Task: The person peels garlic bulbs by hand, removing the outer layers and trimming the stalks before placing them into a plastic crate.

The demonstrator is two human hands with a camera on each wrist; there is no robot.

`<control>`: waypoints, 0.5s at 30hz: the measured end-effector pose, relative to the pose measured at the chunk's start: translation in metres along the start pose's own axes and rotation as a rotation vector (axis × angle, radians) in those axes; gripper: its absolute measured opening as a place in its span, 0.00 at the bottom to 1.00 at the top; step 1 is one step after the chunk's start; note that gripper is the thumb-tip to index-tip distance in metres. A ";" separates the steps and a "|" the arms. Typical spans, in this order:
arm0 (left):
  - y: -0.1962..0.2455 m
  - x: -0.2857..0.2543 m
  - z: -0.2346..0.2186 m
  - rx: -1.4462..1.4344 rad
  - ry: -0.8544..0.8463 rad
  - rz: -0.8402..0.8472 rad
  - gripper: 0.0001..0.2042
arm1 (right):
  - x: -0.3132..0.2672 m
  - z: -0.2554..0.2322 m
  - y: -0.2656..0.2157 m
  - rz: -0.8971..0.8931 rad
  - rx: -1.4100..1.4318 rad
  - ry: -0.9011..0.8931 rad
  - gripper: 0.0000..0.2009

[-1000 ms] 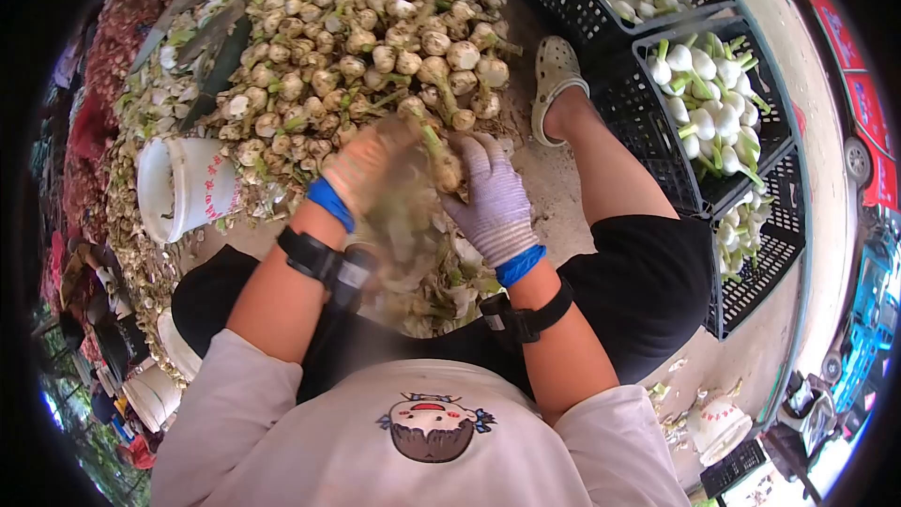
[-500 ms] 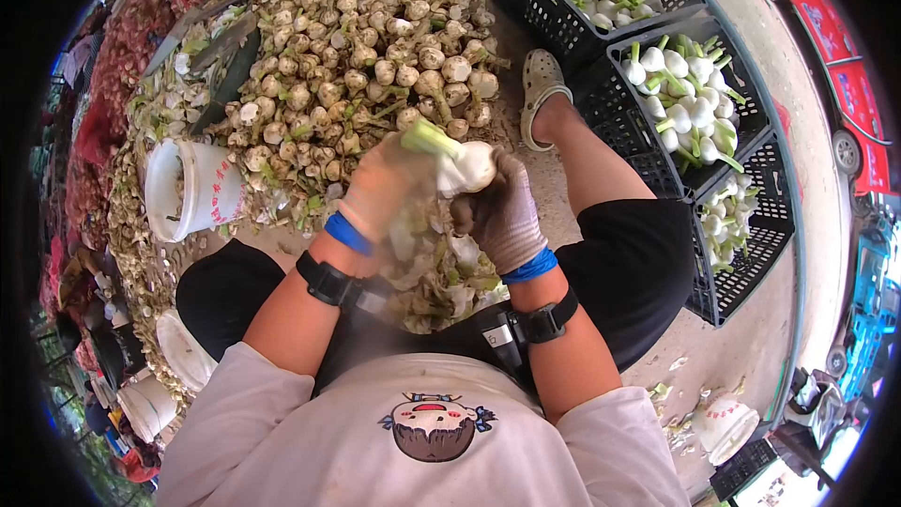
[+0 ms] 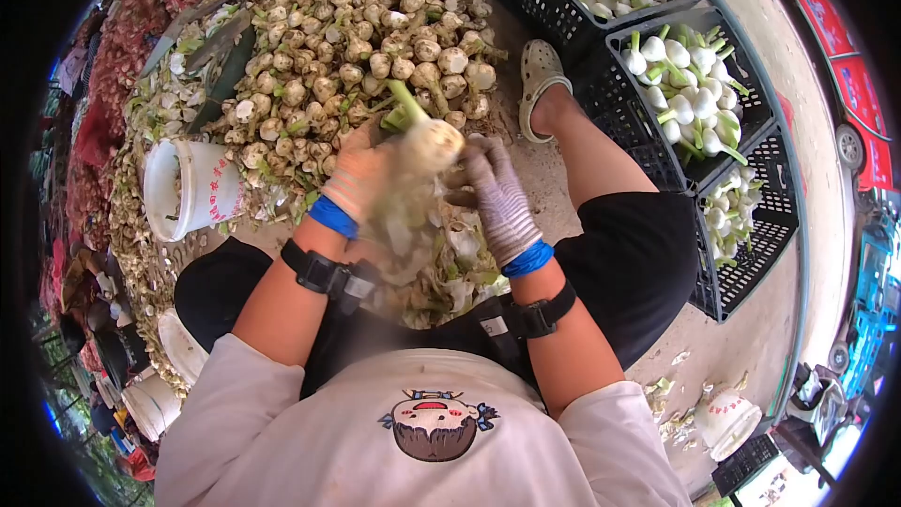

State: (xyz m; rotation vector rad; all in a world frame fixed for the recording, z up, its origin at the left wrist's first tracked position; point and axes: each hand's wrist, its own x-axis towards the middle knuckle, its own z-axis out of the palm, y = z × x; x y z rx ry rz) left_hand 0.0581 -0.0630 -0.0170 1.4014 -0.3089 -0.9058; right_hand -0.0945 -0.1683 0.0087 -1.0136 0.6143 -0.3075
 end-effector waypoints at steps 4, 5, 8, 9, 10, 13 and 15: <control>-0.003 -0.005 0.011 0.266 0.017 0.157 0.15 | 0.001 0.004 0.002 0.071 0.295 -0.082 0.39; 0.001 -0.010 0.012 0.264 -0.036 0.131 0.14 | 0.000 0.003 0.002 0.073 0.297 -0.080 0.39; 0.024 -0.027 0.022 0.071 -0.118 0.029 0.11 | -0.003 0.003 -0.010 0.007 -0.030 0.030 0.40; 0.029 -0.031 0.026 -0.055 -0.129 -0.012 0.08 | -0.003 0.000 -0.009 0.008 -0.031 0.033 0.40; 0.026 -0.027 0.023 -0.072 -0.194 0.033 0.08 | -0.001 -0.003 -0.007 -0.077 -0.190 0.007 0.40; 0.040 -0.031 0.015 -0.149 -0.165 -0.152 0.13 | 0.001 -0.003 -0.004 -0.279 -0.449 -0.038 0.39; 0.037 -0.028 0.012 -0.156 -0.170 -0.122 0.14 | -0.003 0.001 -0.009 -0.163 -0.472 0.017 0.39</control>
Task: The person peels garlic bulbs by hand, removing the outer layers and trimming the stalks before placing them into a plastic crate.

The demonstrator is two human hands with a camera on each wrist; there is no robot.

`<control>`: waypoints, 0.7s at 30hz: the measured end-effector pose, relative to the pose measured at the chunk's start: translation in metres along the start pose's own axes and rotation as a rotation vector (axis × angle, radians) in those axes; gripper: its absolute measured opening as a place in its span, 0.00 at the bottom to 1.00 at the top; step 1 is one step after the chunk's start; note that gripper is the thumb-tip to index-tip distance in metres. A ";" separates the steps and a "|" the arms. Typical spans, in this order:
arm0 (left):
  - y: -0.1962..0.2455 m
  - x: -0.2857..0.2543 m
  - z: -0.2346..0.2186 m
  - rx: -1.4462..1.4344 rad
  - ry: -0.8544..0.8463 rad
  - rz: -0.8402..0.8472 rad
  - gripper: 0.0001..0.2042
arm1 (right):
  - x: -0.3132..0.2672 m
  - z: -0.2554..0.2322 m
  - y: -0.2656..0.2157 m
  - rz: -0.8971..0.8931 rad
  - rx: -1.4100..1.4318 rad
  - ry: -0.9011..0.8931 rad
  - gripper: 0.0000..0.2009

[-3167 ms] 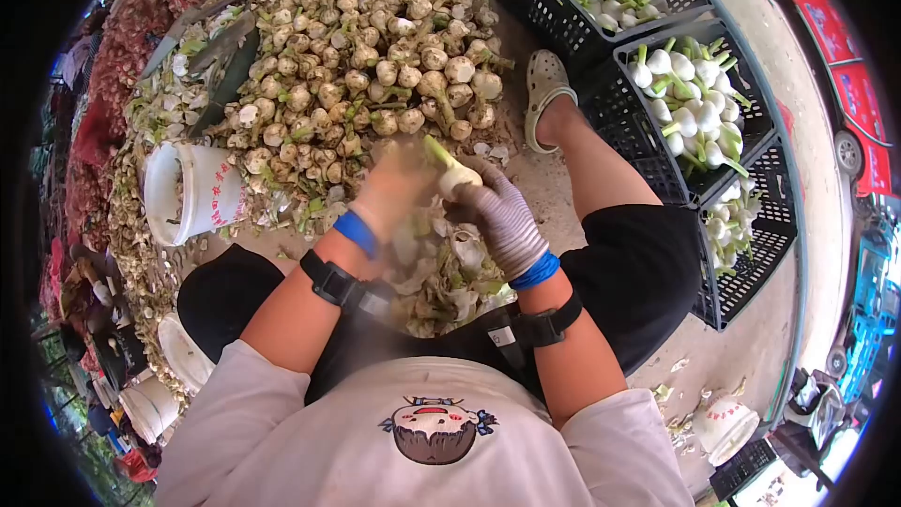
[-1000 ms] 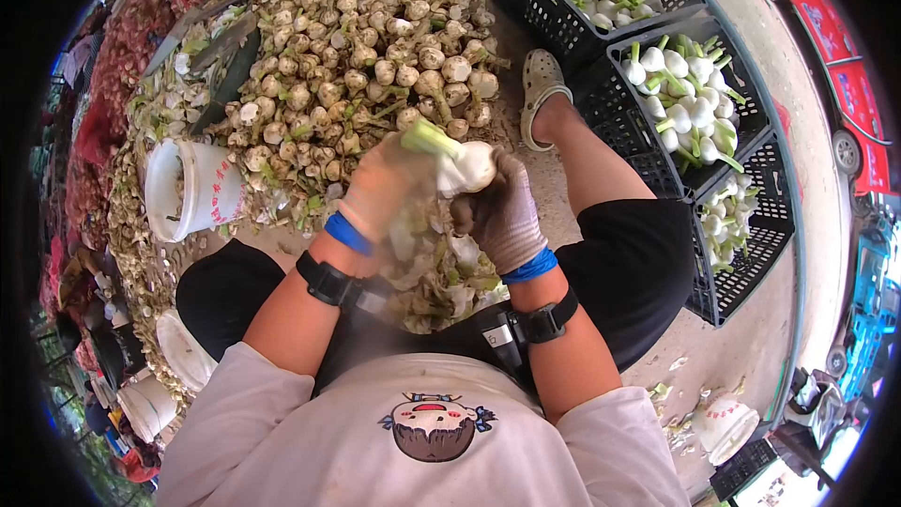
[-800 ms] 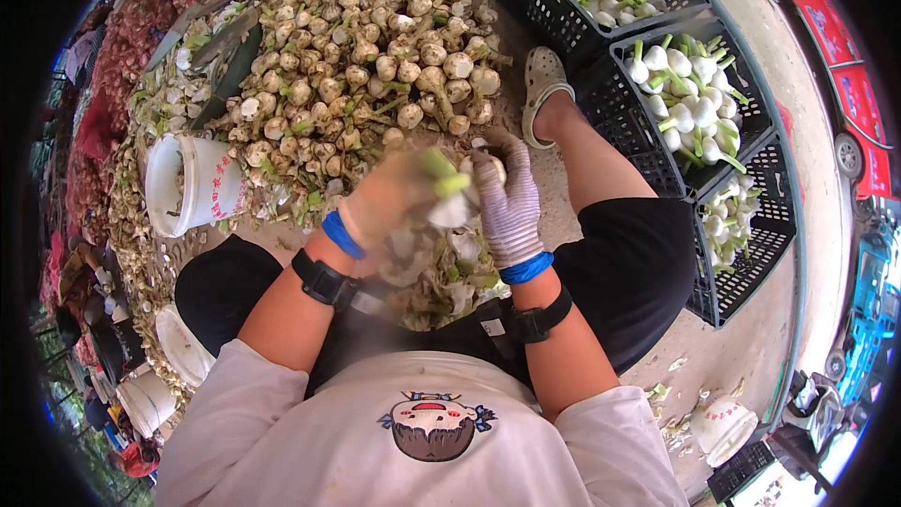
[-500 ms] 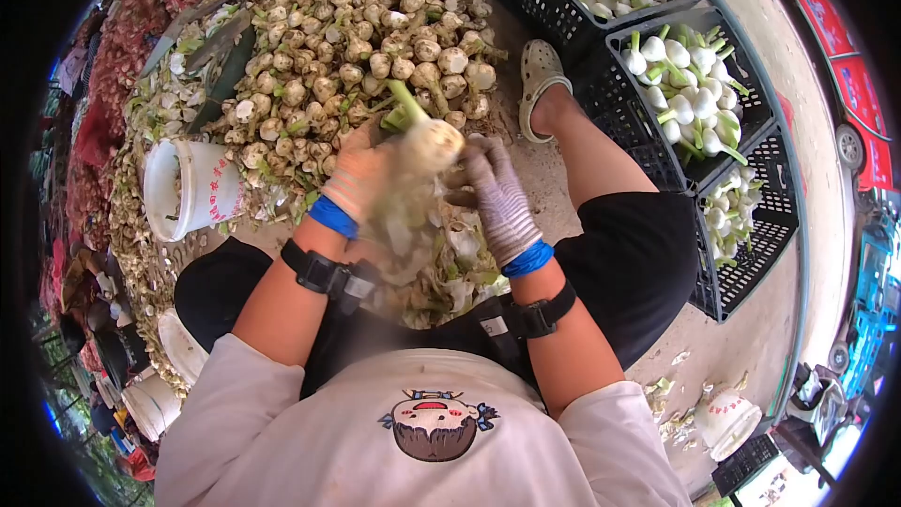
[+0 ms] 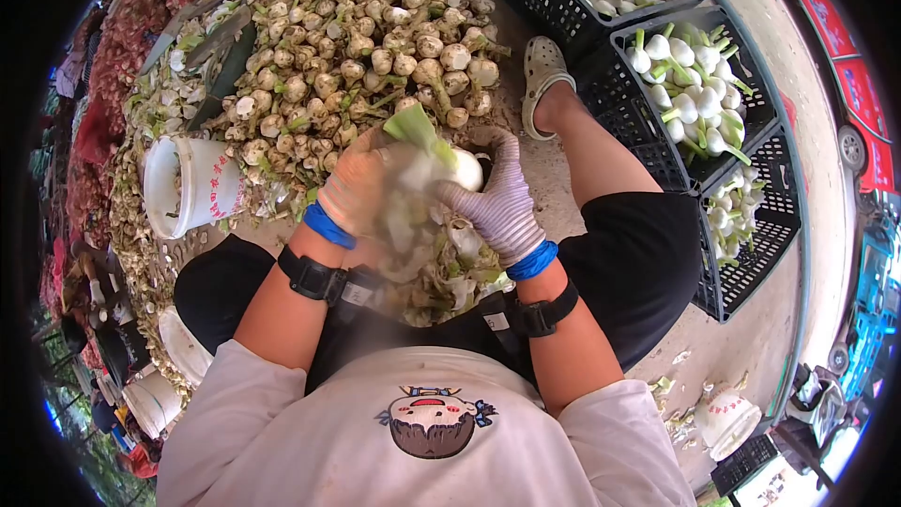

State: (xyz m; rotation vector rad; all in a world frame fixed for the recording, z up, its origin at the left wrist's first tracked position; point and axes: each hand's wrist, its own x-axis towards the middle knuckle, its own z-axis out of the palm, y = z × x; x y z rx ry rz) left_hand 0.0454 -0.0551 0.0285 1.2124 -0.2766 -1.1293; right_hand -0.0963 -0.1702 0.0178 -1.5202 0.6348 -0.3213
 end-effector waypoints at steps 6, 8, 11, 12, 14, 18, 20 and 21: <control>-0.027 0.035 -0.044 0.874 0.348 -0.028 0.16 | -0.014 -0.015 -0.026 0.186 0.691 -0.328 0.28; 0.005 0.006 -0.014 1.254 0.164 -0.063 0.20 | -0.013 -0.014 -0.032 0.154 0.765 -0.291 0.28; -0.012 0.004 -0.007 0.868 0.162 0.143 0.23 | -0.007 -0.017 -0.013 0.118 0.505 -0.191 0.28; -0.012 0.003 -0.002 0.868 0.159 0.138 0.23 | -0.006 -0.016 -0.013 0.156 0.373 -0.136 0.29; -0.007 0.001 0.007 0.608 0.035 0.069 0.23 | -0.003 -0.011 -0.012 0.155 0.337 -0.132 0.29; 0.010 -0.011 0.026 1.261 0.174 0.212 0.18 | -0.001 -0.008 -0.008 0.075 0.217 -0.139 0.29; 0.008 -0.008 0.027 1.322 0.149 0.182 0.19 | -0.001 -0.009 -0.008 0.026 0.021 -0.134 0.28; 0.009 -0.007 0.027 1.384 0.127 0.155 0.20 | -0.001 -0.009 -0.009 0.026 0.021 -0.133 0.28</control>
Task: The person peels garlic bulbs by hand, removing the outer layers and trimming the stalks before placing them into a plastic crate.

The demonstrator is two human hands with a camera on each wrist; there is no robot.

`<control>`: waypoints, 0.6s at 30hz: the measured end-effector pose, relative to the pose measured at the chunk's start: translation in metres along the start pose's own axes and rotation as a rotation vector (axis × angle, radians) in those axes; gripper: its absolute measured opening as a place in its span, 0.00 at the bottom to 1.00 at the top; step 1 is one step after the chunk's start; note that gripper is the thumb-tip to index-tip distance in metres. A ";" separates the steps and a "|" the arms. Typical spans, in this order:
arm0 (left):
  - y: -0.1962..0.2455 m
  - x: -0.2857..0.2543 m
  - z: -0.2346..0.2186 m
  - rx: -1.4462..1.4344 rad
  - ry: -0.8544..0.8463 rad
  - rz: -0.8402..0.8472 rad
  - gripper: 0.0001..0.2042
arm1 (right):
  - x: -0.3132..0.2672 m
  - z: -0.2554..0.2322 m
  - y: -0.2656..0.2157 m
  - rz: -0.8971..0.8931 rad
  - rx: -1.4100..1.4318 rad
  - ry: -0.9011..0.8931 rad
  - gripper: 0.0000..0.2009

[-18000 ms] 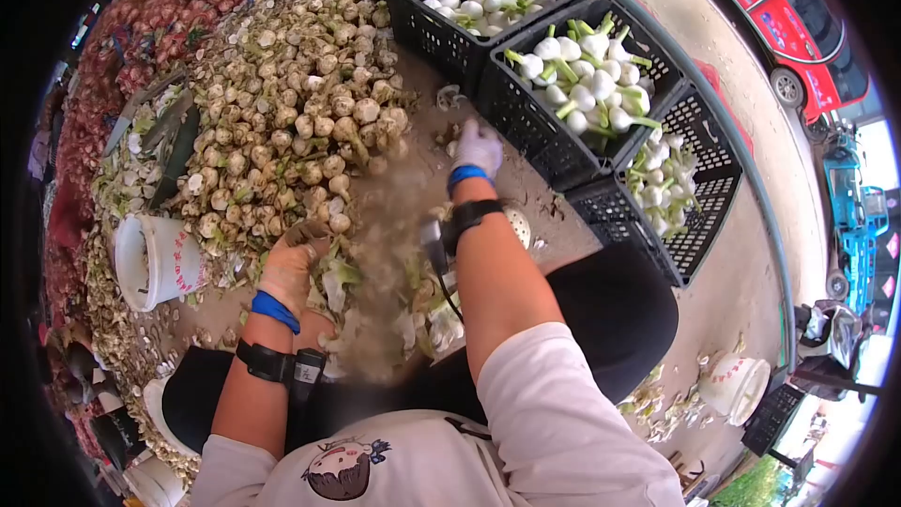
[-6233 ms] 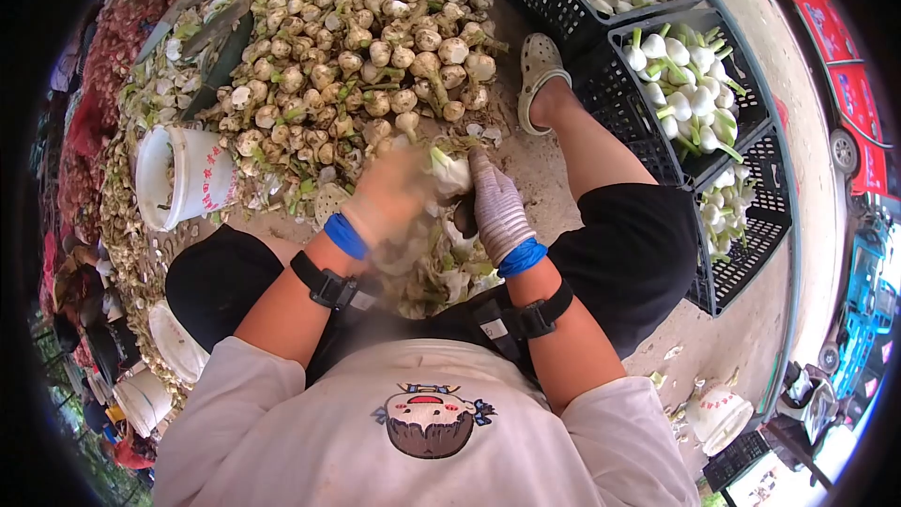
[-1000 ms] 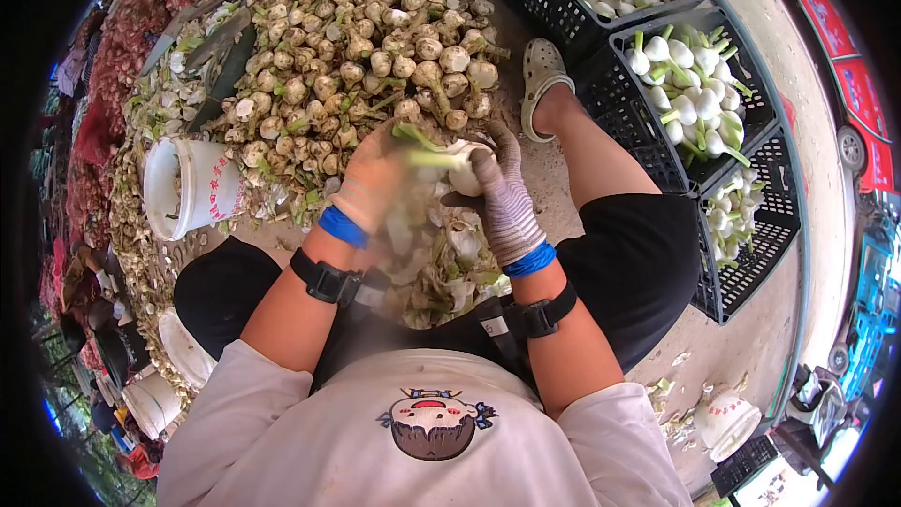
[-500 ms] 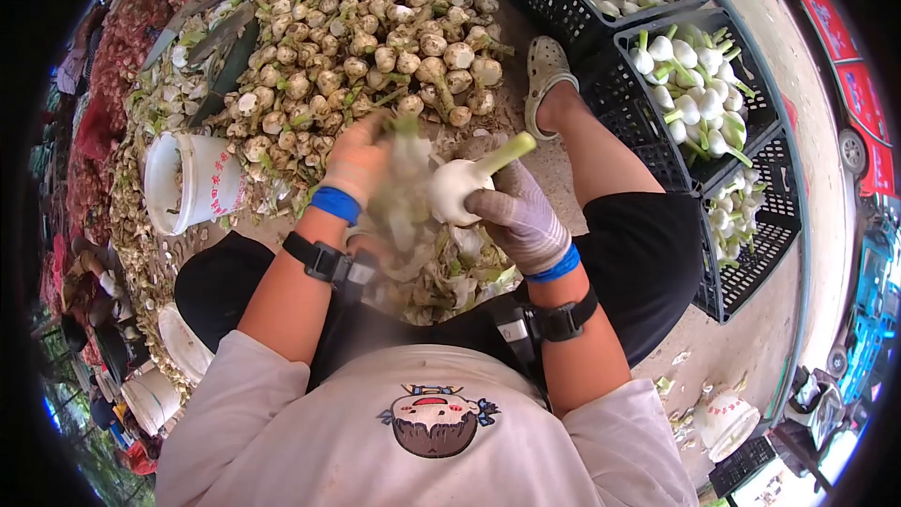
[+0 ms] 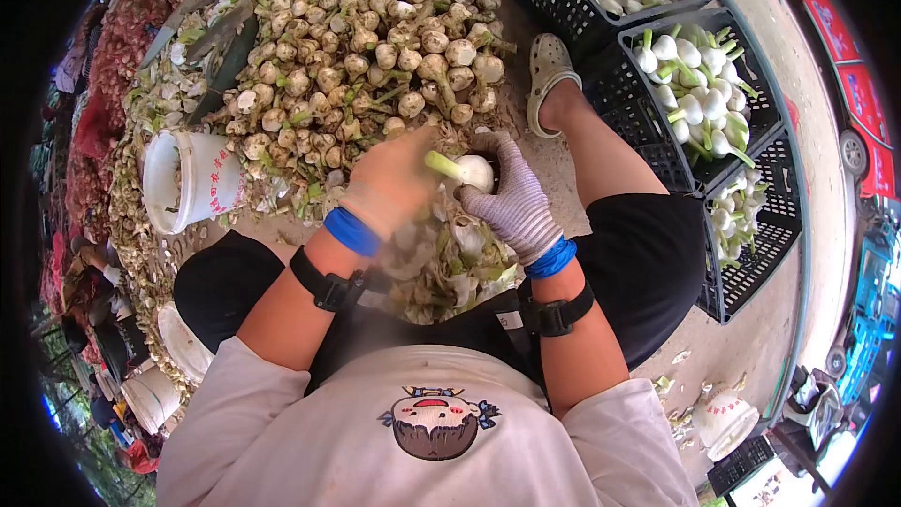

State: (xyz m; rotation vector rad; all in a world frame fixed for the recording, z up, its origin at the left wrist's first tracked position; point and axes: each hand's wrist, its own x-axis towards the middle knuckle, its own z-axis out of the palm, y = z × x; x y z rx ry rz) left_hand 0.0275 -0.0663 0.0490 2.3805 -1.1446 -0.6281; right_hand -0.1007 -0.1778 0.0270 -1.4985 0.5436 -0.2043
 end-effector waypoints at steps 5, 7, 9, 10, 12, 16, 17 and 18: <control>-0.013 0.010 0.017 0.096 0.001 0.007 0.18 | 0.001 0.000 -0.001 0.281 0.809 -0.070 0.27; -0.014 0.012 0.014 0.124 -0.109 -0.021 0.17 | 0.001 -0.004 0.001 0.274 0.789 -0.131 0.24; -0.014 0.009 0.010 -0.400 -0.308 -0.185 0.13 | 0.005 0.001 0.007 0.160 0.276 0.097 0.19; -0.017 0.005 0.010 -0.401 -0.311 -0.184 0.13 | 0.012 -0.001 0.018 0.179 0.261 0.171 0.19; -0.023 -0.005 0.013 -1.012 -0.463 -0.014 0.13 | 0.022 -0.009 0.031 0.399 0.625 0.213 0.18; -0.027 -0.007 0.018 -0.939 -0.952 0.219 0.16 | 0.025 -0.006 0.023 0.682 1.249 0.397 0.15; -0.025 -0.009 0.030 -0.775 -1.094 0.186 0.17 | 0.027 -0.005 0.021 0.700 1.287 0.383 0.14; -0.019 -0.012 0.031 -0.514 -1.012 0.212 0.18 | 0.031 -0.005 0.024 0.706 1.283 0.379 0.14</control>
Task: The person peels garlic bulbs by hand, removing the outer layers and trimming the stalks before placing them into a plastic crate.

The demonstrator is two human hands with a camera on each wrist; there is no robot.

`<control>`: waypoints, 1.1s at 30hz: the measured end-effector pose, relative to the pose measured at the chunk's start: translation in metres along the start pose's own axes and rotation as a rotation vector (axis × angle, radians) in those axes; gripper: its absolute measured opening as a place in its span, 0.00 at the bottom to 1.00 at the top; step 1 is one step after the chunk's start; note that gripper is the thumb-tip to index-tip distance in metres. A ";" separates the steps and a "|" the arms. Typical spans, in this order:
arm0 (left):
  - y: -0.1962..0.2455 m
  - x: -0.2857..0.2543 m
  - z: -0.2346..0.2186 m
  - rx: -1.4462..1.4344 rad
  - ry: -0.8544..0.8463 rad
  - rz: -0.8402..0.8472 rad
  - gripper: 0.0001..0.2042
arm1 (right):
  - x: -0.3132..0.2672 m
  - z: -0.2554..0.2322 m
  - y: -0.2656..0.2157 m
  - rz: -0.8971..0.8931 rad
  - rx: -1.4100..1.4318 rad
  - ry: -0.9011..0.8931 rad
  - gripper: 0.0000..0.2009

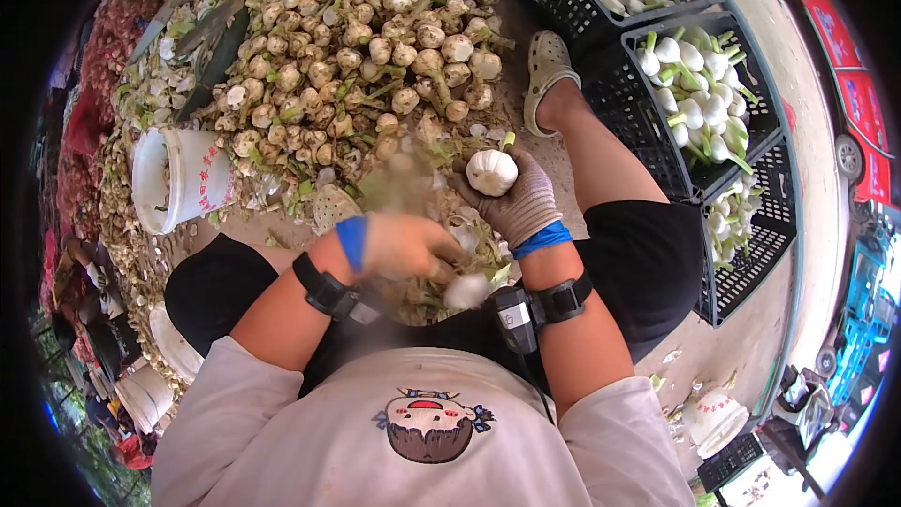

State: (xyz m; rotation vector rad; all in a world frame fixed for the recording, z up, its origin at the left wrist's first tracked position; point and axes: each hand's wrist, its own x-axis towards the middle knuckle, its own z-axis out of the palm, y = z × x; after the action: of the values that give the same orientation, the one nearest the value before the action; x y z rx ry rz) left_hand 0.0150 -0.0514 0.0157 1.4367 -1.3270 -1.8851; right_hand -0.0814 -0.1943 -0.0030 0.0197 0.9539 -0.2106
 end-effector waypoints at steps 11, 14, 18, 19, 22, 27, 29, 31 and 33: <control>-0.132 0.047 -0.097 0.542 0.976 -0.933 0.27 | 0.013 0.042 -0.062 -0.307 -0.161 -0.404 0.20; -0.141 0.053 -0.117 0.432 1.185 -0.797 0.28 | 0.040 0.016 -0.029 -0.234 -0.424 -0.159 0.16; -0.141 0.050 -0.148 0.172 1.240 -0.926 0.27 | 0.060 0.004 -0.018 -0.166 -0.545 -0.216 0.15; -0.138 0.048 -0.151 0.151 1.272 -0.928 0.26 | 0.058 0.008 -0.015 -0.215 -0.618 -0.167 0.15; -0.154 0.053 -0.163 0.113 1.143 -0.938 0.24 | 0.053 0.017 -0.010 -0.266 -0.719 -0.107 0.16; -0.101 0.042 -0.144 -0.110 1.039 -0.542 0.20 | 0.053 0.017 -0.003 -0.294 -1.073 -0.095 0.21; -0.091 0.044 -0.132 -0.553 0.866 -0.136 0.18 | 0.047 0.024 0.005 -0.987 -1.980 -0.062 0.25; -0.048 0.033 -0.104 -0.796 0.856 0.049 0.15 | 0.046 0.024 0.008 -1.059 -2.000 -0.070 0.28; -0.066 0.046 -0.093 -0.868 0.924 0.465 0.14 | 0.037 0.029 0.007 -1.189 -1.888 -0.125 0.28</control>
State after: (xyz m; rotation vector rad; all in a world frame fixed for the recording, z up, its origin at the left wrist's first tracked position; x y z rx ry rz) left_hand 0.0954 -0.0974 -0.0653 1.1176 -0.2675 -1.0039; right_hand -0.0363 -0.1966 -0.0168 -2.2869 0.6105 -0.3057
